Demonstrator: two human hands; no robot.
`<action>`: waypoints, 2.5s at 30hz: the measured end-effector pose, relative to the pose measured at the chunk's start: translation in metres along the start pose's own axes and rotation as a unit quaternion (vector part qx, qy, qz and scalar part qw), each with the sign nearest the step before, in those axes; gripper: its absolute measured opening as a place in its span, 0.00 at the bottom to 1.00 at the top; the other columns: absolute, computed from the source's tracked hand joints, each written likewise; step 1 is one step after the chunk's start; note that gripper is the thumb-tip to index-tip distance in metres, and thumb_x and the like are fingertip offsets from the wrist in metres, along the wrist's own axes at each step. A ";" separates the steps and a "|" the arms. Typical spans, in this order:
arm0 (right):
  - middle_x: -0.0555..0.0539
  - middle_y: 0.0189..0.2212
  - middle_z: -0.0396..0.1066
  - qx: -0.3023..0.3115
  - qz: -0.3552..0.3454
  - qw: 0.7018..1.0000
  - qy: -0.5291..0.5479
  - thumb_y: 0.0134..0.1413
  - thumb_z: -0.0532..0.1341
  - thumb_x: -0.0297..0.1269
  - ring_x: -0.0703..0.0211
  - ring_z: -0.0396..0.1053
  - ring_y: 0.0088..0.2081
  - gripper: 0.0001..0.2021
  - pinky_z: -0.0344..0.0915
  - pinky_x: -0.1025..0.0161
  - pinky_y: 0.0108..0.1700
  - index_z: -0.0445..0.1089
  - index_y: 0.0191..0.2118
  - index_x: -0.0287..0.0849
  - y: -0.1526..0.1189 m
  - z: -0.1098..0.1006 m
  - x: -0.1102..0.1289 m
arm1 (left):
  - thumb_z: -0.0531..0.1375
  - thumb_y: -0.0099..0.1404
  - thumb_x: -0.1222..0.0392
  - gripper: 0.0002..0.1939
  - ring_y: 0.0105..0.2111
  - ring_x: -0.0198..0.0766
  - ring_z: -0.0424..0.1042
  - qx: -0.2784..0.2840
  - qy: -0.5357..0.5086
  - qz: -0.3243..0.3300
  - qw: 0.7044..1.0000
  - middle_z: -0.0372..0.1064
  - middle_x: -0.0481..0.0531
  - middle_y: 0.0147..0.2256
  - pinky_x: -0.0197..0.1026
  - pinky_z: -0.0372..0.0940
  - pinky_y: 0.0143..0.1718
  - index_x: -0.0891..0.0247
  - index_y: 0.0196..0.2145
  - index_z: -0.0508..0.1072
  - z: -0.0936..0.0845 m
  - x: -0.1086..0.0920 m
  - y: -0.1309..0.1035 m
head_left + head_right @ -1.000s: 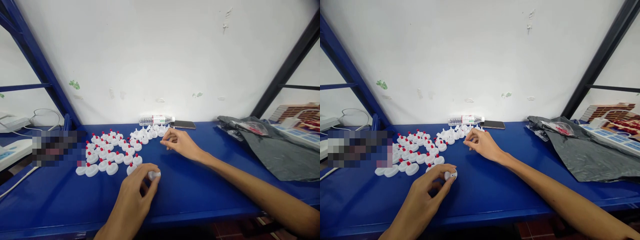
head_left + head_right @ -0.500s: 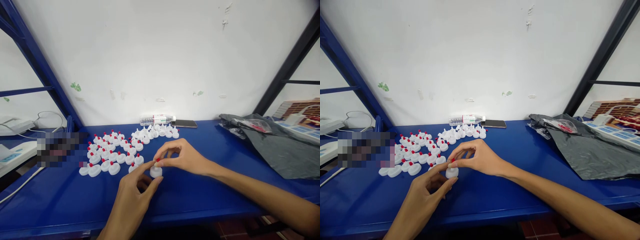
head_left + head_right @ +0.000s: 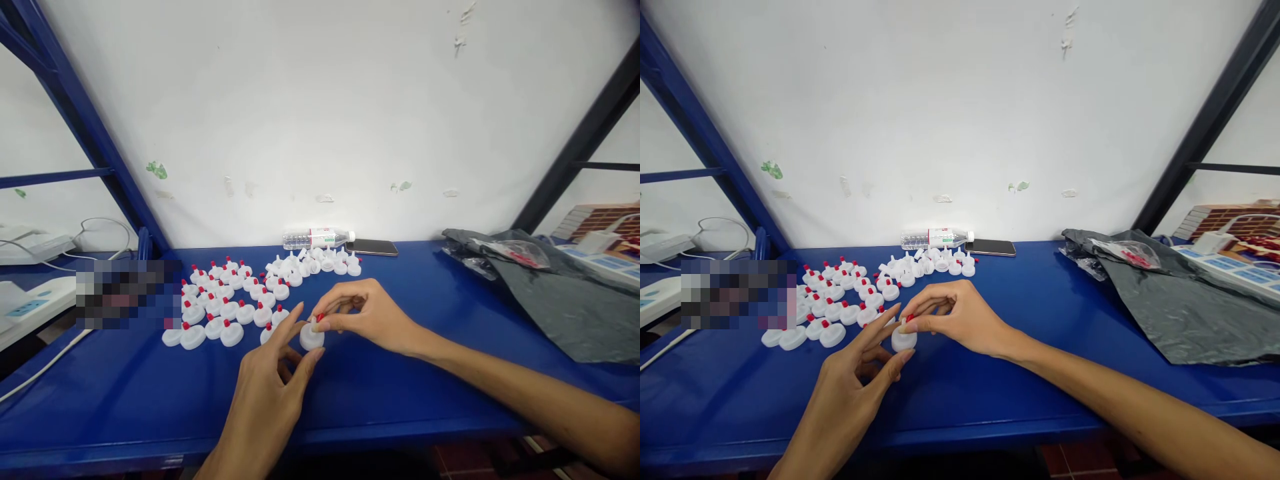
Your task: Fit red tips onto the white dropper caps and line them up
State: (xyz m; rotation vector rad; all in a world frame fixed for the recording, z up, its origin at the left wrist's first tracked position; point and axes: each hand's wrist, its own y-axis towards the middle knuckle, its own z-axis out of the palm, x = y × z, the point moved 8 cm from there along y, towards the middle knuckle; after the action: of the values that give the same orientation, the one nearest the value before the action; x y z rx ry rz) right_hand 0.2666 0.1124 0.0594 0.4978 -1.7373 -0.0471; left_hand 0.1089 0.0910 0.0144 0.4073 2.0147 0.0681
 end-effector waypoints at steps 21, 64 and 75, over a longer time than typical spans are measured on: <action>0.49 0.31 0.79 0.033 -0.031 0.990 -0.133 0.58 0.69 0.42 0.65 0.70 0.25 0.09 0.64 0.68 0.27 0.83 0.42 0.48 0.000 -0.002 0.000 | 0.60 0.68 0.51 0.34 0.25 0.36 0.73 -0.005 0.094 0.033 0.995 0.78 0.52 0.46 0.39 0.66 0.25 0.56 0.68 0.58 0.002 -0.004 0.000; 0.40 0.48 0.76 0.094 -0.117 0.803 -0.577 0.59 0.69 0.37 0.44 0.72 0.51 0.18 0.66 0.58 0.41 0.72 0.54 0.44 0.114 0.028 -0.026 | 0.49 0.73 0.64 0.14 0.46 0.50 0.70 -0.013 0.346 0.097 0.933 0.67 0.59 0.45 0.53 0.70 0.46 0.61 0.49 0.72 -0.010 0.004 0.005; 0.48 0.38 0.79 0.070 -0.098 0.839 -0.530 0.59 0.65 0.29 0.51 0.72 0.44 0.09 0.57 0.62 0.35 0.71 0.45 0.45 0.115 0.023 -0.022 | 0.49 0.73 0.65 0.14 0.46 0.53 0.69 -0.006 0.339 0.096 0.936 0.66 0.60 0.46 0.56 0.70 0.45 0.63 0.48 0.72 -0.009 0.003 0.005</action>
State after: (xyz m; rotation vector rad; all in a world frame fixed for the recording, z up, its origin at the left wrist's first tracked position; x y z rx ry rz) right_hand 0.2129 0.2188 0.0681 0.8511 -2.7807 -0.4133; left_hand 0.1005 0.0977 0.0170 0.6355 2.6426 0.3888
